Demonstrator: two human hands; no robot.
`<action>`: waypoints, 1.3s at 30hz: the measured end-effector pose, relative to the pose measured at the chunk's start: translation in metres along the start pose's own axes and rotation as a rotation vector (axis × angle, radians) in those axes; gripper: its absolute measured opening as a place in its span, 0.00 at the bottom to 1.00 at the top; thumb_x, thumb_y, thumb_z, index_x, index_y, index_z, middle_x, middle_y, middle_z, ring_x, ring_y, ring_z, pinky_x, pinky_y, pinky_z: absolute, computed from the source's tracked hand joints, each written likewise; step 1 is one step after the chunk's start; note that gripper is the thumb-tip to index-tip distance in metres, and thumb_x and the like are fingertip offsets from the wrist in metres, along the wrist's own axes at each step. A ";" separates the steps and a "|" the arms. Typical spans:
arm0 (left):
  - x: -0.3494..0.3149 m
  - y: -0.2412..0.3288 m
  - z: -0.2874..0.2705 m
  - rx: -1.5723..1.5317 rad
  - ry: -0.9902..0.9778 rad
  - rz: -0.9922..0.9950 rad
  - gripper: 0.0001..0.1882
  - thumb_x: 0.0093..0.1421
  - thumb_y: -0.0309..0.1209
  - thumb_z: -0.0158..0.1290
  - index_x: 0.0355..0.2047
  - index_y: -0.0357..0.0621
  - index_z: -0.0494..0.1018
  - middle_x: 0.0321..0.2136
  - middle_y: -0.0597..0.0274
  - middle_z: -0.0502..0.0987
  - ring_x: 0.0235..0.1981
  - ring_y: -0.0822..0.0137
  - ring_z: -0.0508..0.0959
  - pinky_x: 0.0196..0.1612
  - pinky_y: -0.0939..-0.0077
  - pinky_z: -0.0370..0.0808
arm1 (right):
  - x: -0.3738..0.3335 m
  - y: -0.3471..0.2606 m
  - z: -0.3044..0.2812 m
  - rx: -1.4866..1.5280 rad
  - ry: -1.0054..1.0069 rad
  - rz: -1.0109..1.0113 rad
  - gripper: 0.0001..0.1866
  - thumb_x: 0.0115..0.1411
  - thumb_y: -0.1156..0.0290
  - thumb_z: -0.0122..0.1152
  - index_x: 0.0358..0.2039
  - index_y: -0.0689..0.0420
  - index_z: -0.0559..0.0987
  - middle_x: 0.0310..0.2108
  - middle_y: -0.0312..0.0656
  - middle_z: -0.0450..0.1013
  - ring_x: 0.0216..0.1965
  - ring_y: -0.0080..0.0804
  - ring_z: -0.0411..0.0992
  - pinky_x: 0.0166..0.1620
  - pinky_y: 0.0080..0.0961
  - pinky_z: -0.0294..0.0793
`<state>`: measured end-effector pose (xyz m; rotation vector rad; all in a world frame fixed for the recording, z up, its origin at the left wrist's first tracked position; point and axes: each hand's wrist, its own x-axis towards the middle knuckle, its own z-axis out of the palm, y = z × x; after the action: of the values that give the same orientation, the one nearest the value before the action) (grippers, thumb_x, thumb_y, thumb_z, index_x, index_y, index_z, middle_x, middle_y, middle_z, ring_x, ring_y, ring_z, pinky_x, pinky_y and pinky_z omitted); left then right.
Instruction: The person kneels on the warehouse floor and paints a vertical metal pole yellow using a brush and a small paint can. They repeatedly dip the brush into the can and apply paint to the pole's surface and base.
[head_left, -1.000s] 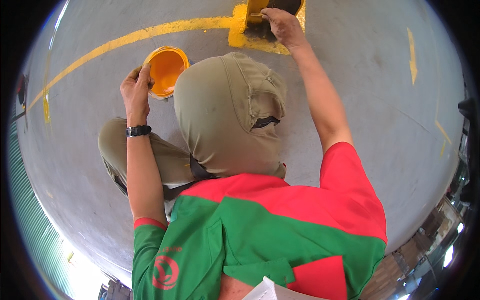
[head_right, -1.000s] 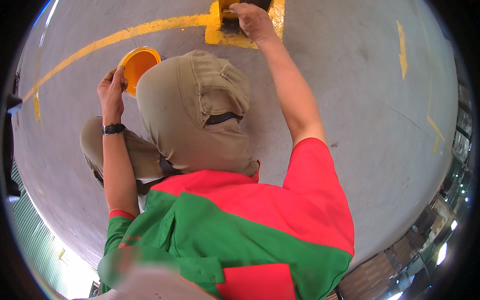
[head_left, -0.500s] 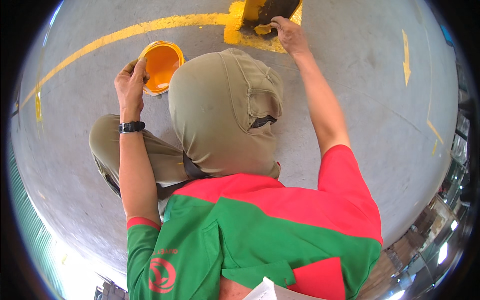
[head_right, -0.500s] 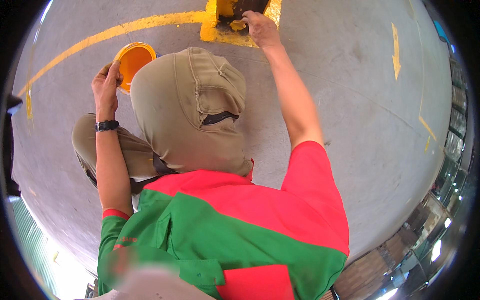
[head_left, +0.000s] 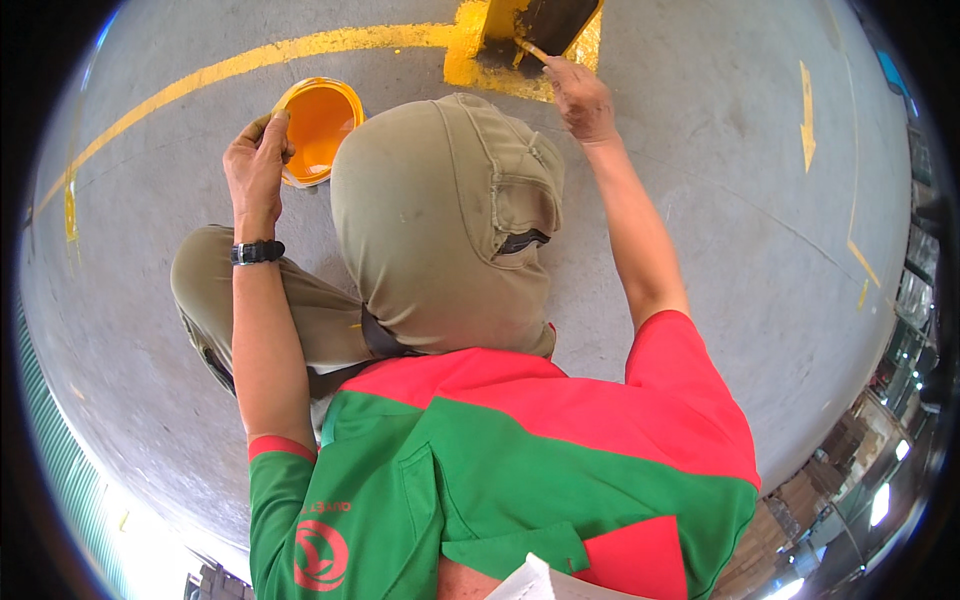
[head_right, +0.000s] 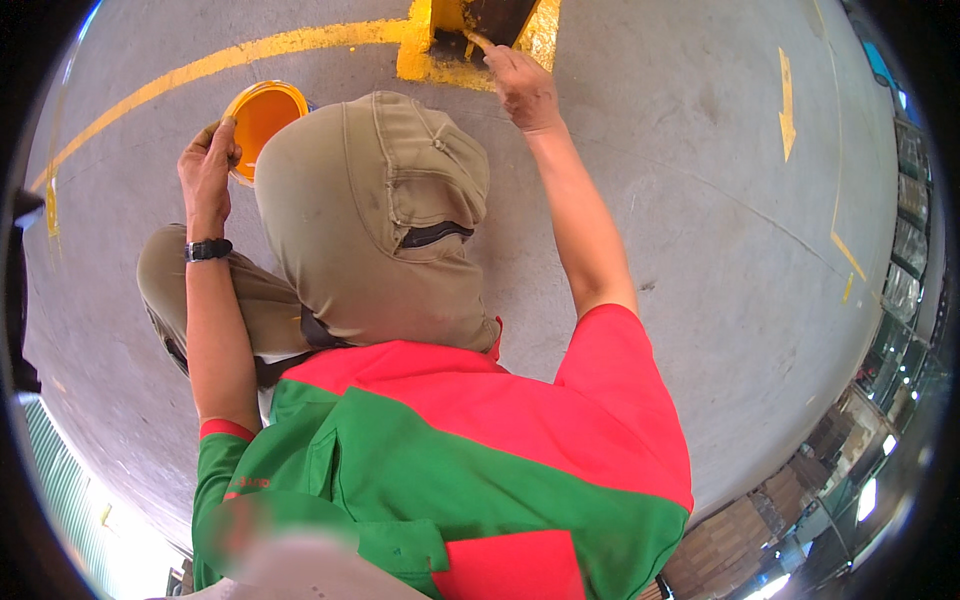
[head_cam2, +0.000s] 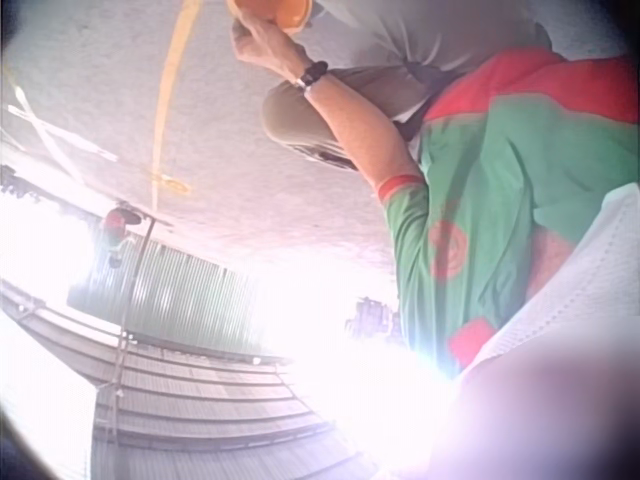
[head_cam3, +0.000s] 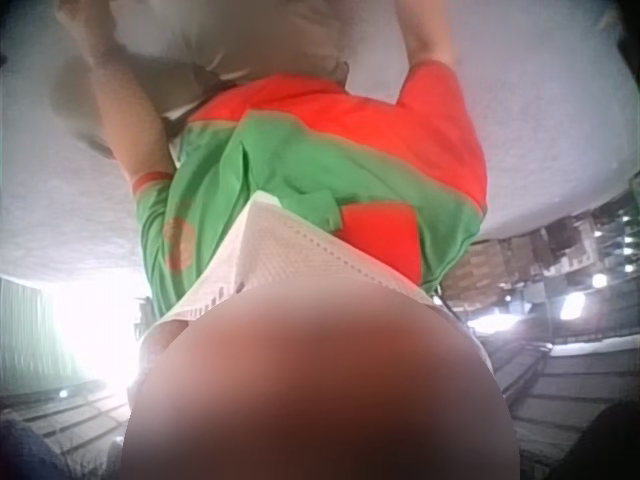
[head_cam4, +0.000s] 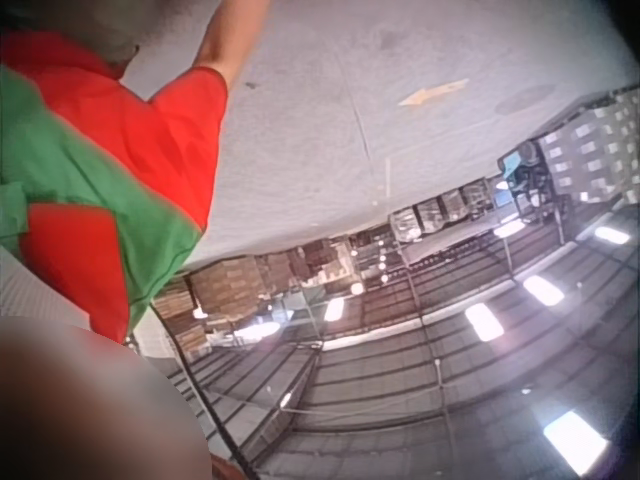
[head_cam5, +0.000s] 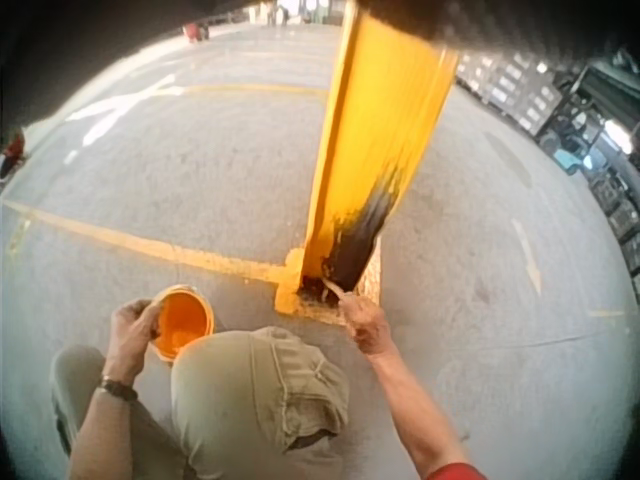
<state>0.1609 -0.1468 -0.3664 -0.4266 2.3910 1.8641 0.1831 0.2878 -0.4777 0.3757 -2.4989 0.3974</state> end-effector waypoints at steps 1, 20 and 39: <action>0.000 0.000 0.001 0.001 0.003 0.000 0.17 0.66 0.36 0.61 0.44 0.29 0.80 0.24 0.69 0.75 0.25 0.78 0.70 0.31 0.81 0.67 | -0.001 0.000 0.001 -0.017 0.058 0.060 0.10 0.62 0.73 0.63 0.45 0.53 0.79 0.39 0.40 0.82 0.40 0.40 0.81 0.41 0.33 0.83; 0.018 0.047 0.055 0.087 -0.130 0.195 0.23 0.63 0.38 0.60 0.44 0.23 0.80 0.25 0.62 0.78 0.26 0.75 0.75 0.32 0.80 0.73 | 0.059 -0.030 -0.063 0.207 0.192 0.254 0.09 0.64 0.67 0.66 0.43 0.55 0.84 0.32 0.42 0.82 0.32 0.38 0.80 0.36 0.29 0.79; 0.036 0.087 0.157 0.336 -0.237 0.419 0.20 0.57 0.41 0.57 0.36 0.32 0.83 0.24 0.39 0.81 0.27 0.52 0.85 0.36 0.62 0.80 | 0.149 -0.098 0.005 -0.160 -0.759 -0.304 0.08 0.62 0.68 0.57 0.32 0.51 0.85 0.33 0.44 0.83 0.36 0.43 0.83 0.39 0.39 0.82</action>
<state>0.0865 0.0171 -0.3333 0.3263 2.6928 1.4749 0.0964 0.1697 -0.3757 0.9700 -3.0894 -0.1008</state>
